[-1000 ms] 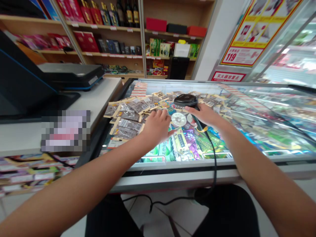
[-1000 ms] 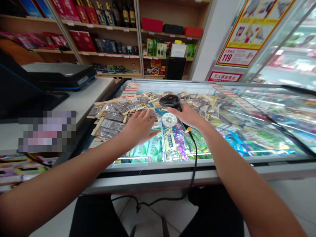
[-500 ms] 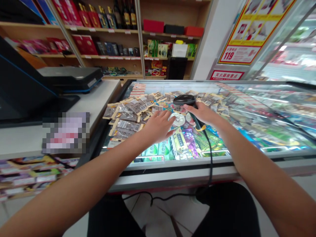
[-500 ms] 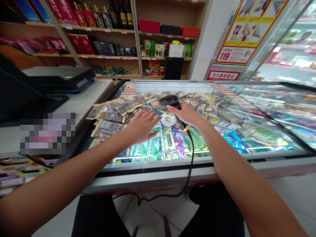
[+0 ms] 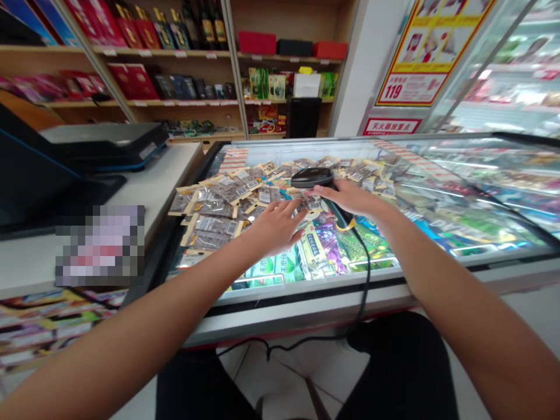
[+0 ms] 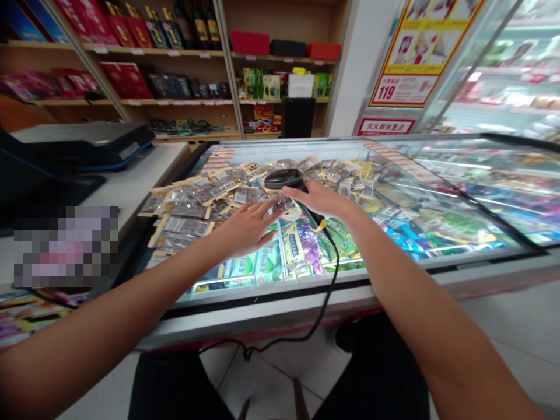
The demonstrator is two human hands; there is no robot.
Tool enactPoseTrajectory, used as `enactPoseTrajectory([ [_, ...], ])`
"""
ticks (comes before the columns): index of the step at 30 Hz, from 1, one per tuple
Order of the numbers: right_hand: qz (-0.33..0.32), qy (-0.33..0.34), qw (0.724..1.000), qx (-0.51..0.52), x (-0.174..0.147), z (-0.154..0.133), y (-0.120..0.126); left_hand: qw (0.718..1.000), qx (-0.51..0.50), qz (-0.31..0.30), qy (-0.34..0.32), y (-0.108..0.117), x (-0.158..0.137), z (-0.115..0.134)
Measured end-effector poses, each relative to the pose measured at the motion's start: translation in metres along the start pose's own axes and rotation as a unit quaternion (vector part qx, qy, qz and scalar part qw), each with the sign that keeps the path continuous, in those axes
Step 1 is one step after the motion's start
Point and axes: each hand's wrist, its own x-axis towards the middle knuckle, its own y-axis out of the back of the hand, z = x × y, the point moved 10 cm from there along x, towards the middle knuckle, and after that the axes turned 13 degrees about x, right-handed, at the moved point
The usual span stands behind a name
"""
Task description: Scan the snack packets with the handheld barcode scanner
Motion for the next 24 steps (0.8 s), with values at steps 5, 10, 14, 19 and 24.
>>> enactPoseTrajectory([
  [5,-0.001,-0.05,0.99,0.13,-0.005,0.01,0.01,0.997,0.004,-0.039,0.059,-0.006,0.0,-0.014],
  [10,-0.058,-0.132,0.98,0.14,-0.018,0.021,0.007,0.993,-0.023,-0.064,0.099,-0.015,-0.002,-0.025],
  [14,-0.07,-0.134,0.98,0.132,-0.021,0.017,0.001,0.992,-0.027,-0.061,0.107,-0.016,-0.003,-0.026],
  [19,-0.036,-0.114,0.985,0.125,-0.017,0.017,0.006,0.993,-0.014,-0.06,0.101,-0.017,-0.002,-0.025],
  [24,0.075,-0.08,0.99,0.088,-0.004,0.026,0.028,0.998,0.001,0.017,0.065,0.003,0.0,-0.025],
])
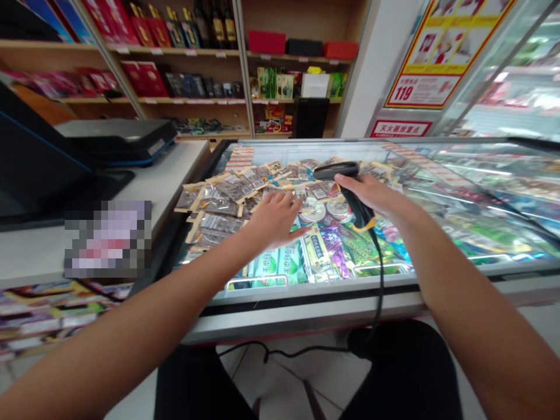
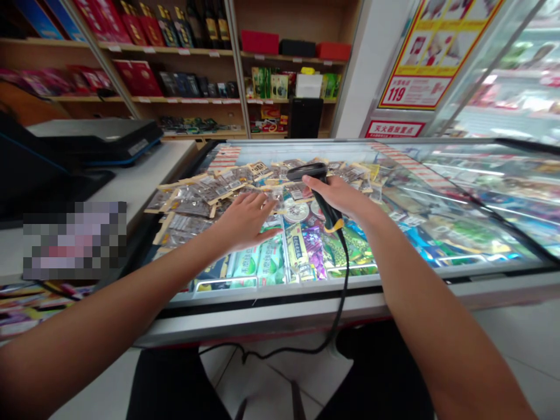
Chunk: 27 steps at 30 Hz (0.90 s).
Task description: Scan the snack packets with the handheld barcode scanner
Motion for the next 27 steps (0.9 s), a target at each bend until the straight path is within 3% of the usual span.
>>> enactPoseTrajectory([
  [6,-0.002,-0.016,0.999,-0.052,0.011,0.011,-0.012,0.999,-0.019,0.029,-0.036,0.007,0.0,0.002],
  [11,-0.007,-0.007,0.999,-0.038,0.01,0.011,-0.021,0.998,-0.045,-0.029,-0.025,-0.001,0.0,-0.004],
  [16,-0.012,0.03,0.999,0.037,0.019,-0.007,-0.032,0.998,0.011,-0.056,0.016,-0.002,-0.005,-0.02],
  [18,-0.023,0.047,0.998,0.025,0.033,-0.021,-0.043,0.998,0.024,-0.057,0.027,-0.004,-0.007,-0.025],
  [23,-0.019,0.077,0.99,-0.118,0.094,-0.047,-0.079,0.998,0.025,-0.045,0.033,-0.01,-0.01,-0.03],
  [27,-0.034,0.051,0.993,-0.097,0.137,-0.045,-0.109,0.998,0.012,-0.039,0.042,-0.014,-0.013,-0.035],
])
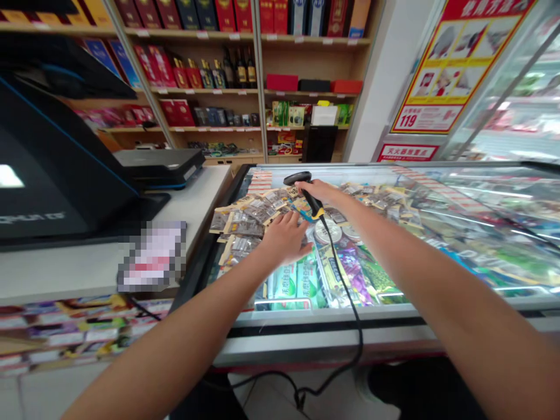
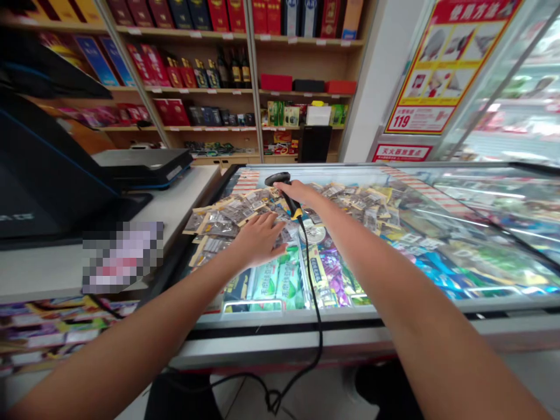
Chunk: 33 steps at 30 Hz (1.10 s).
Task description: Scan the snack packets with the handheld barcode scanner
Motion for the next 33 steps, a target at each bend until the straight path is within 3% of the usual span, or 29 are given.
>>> enactPoseTrajectory([
  [3,-0.006,-0.019,1.0,0.021,0.011,0.008,-0.008,1.0,-0.007,0.003,0.006,-0.002,-0.001,-0.003],
  [7,0.023,-0.038,0.999,0.021,-0.001,0.025,0.014,1.0,-0.01,0.007,0.007,-0.004,0.0,-0.004],
  [13,0.052,-0.091,0.992,0.068,-0.054,0.056,0.066,1.0,-0.009,0.011,-0.005,-0.001,0.002,-0.004],
  [17,0.037,-0.124,0.986,0.106,-0.094,0.067,0.078,0.998,0.006,0.057,-0.032,0.015,0.0,0.006],
  [23,0.003,-0.081,0.969,0.235,-0.129,0.051,0.078,0.988,-0.021,0.11,-0.11,0.036,0.002,0.047],
  [28,0.009,-0.022,0.943,0.333,-0.137,0.029,0.093,0.983,-0.037,0.089,-0.156,0.036,0.011,0.072],
  [31,-0.015,-0.016,0.935,0.355,-0.142,0.023,0.093,0.985,-0.058,0.078,-0.141,0.041,0.015,0.066],
  [33,-0.037,-0.012,0.931,0.364,-0.145,0.019,0.09,0.988,-0.099,0.09,-0.075,0.048,0.018,0.042],
])
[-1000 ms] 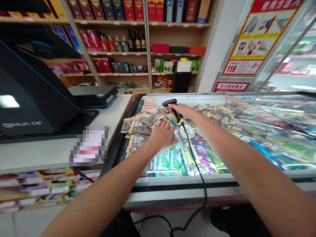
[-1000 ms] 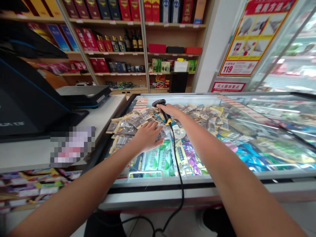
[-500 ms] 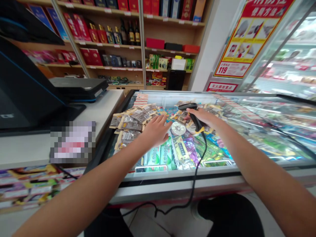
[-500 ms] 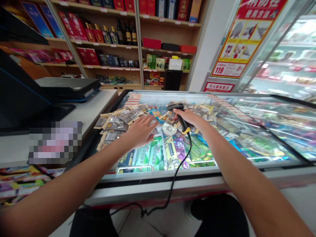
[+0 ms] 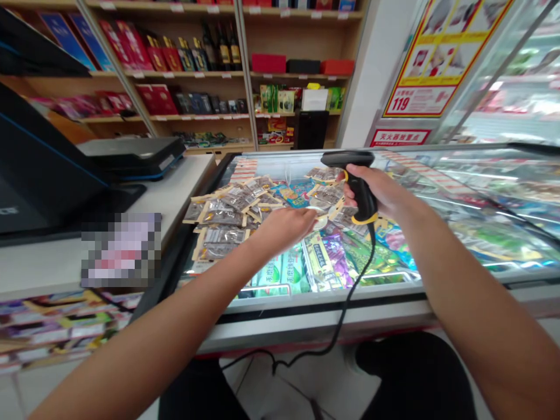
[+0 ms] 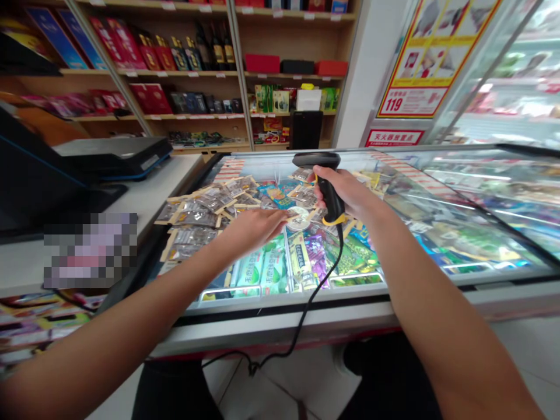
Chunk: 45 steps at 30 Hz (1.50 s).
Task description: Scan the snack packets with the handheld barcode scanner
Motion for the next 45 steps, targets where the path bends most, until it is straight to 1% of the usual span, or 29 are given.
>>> enactPoseTrajectory([
  [2,-0.03,0.006,1.0,0.004,-0.003,-0.002,-0.007,0.993,-0.055,0.038,0.098,0.012,-0.005,-0.034],
  [4,-0.062,0.021,0.998,-0.012,-0.006,-0.005,-0.016,0.971,-0.127,0.072,0.188,0.017,-0.015,-0.071],
  [6,-0.099,0.032,0.993,-0.049,-0.01,-0.005,-0.026,0.942,-0.206,0.074,0.255,0.011,-0.025,-0.102],
  [8,-0.142,0.03,0.986,-0.087,-0.014,0.0,-0.039,0.906,-0.276,0.051,0.317,-0.003,-0.035,-0.124],
  [9,-0.161,0.026,0.981,-0.103,-0.016,0.003,-0.045,0.884,-0.31,0.037,0.347,-0.011,-0.039,-0.132],
  [12,-0.179,0.029,0.972,-0.147,-0.021,0.01,-0.057,0.809,-0.42,0.015,0.412,-0.031,-0.049,-0.138],
  [14,-0.182,0.029,0.965,-0.184,-0.024,0.013,-0.065,0.759,-0.489,0.018,0.428,-0.039,-0.051,-0.133],
  [15,-0.187,0.024,0.961,-0.201,-0.025,0.015,-0.068,0.739,-0.518,0.022,0.43,-0.041,-0.052,-0.129],
  [16,-0.194,0.017,0.957,-0.214,-0.027,0.017,-0.072,0.723,-0.54,0.025,0.43,-0.042,-0.052,-0.126],
  [18,-0.209,0.004,0.951,-0.226,-0.03,0.019,-0.077,0.701,-0.568,0.029,0.431,-0.044,-0.052,-0.123],
  [20,-0.221,-0.002,0.949,-0.225,-0.033,0.02,-0.079,0.693,-0.574,0.031,0.435,-0.045,-0.053,-0.122],
  [24,-0.233,0.005,0.949,-0.212,-0.035,0.018,-0.079,0.702,-0.56,0.035,0.437,-0.043,-0.053,-0.124],
  [28,-0.233,0.009,0.948,-0.218,-0.035,0.018,-0.076,0.696,-0.575,0.024,0.429,-0.044,-0.05,-0.118],
  [30,-0.219,0.019,0.952,-0.215,-0.032,0.015,-0.073,0.702,-0.571,0.026,0.425,-0.041,-0.049,-0.119],
  [32,-0.178,0.031,0.964,-0.196,-0.026,0.009,-0.064,0.719,-0.551,0.049,0.42,-0.033,-0.05,-0.128],
  [34,-0.095,0.04,0.978,-0.183,-0.017,0.004,-0.045,0.754,-0.493,0.109,0.421,-0.013,-0.056,-0.147],
  [35,-0.045,0.039,0.98,-0.191,-0.012,0.002,-0.032,0.781,-0.439,0.147,0.419,0.002,-0.061,-0.158],
  [37,0.045,0.024,0.969,-0.242,-0.005,0.001,-0.008,0.844,-0.28,0.214,0.404,0.036,-0.071,-0.175],
  [38,0.078,0.013,0.956,-0.281,-0.002,0.002,0.002,0.88,-0.197,0.215,0.376,0.049,-0.07,-0.176],
  [39,0.102,0.003,0.94,-0.326,0.0,0.003,0.01,0.903,-0.127,0.203,0.358,0.055,-0.07,-0.176],
  [40,0.118,-0.001,0.921,-0.372,0.002,0.003,0.017,0.923,-0.072,0.17,0.337,0.054,-0.068,-0.175],
  [41,0.127,-0.002,0.9,-0.417,0.003,0.003,0.021,0.938,-0.034,0.127,0.32,0.049,-0.065,-0.173],
  [43,0.118,0.003,0.864,-0.489,0.007,0.005,0.025,0.956,0.015,0.017,0.293,0.027,-0.061,-0.168],
  [44,0.103,0.003,0.853,-0.512,0.01,0.009,0.025,0.958,0.032,-0.029,0.282,0.016,-0.06,-0.165],
  [45,0.085,0.0,0.848,-0.523,0.012,0.013,0.024,0.959,0.049,-0.064,0.272,0.008,-0.059,-0.161],
])
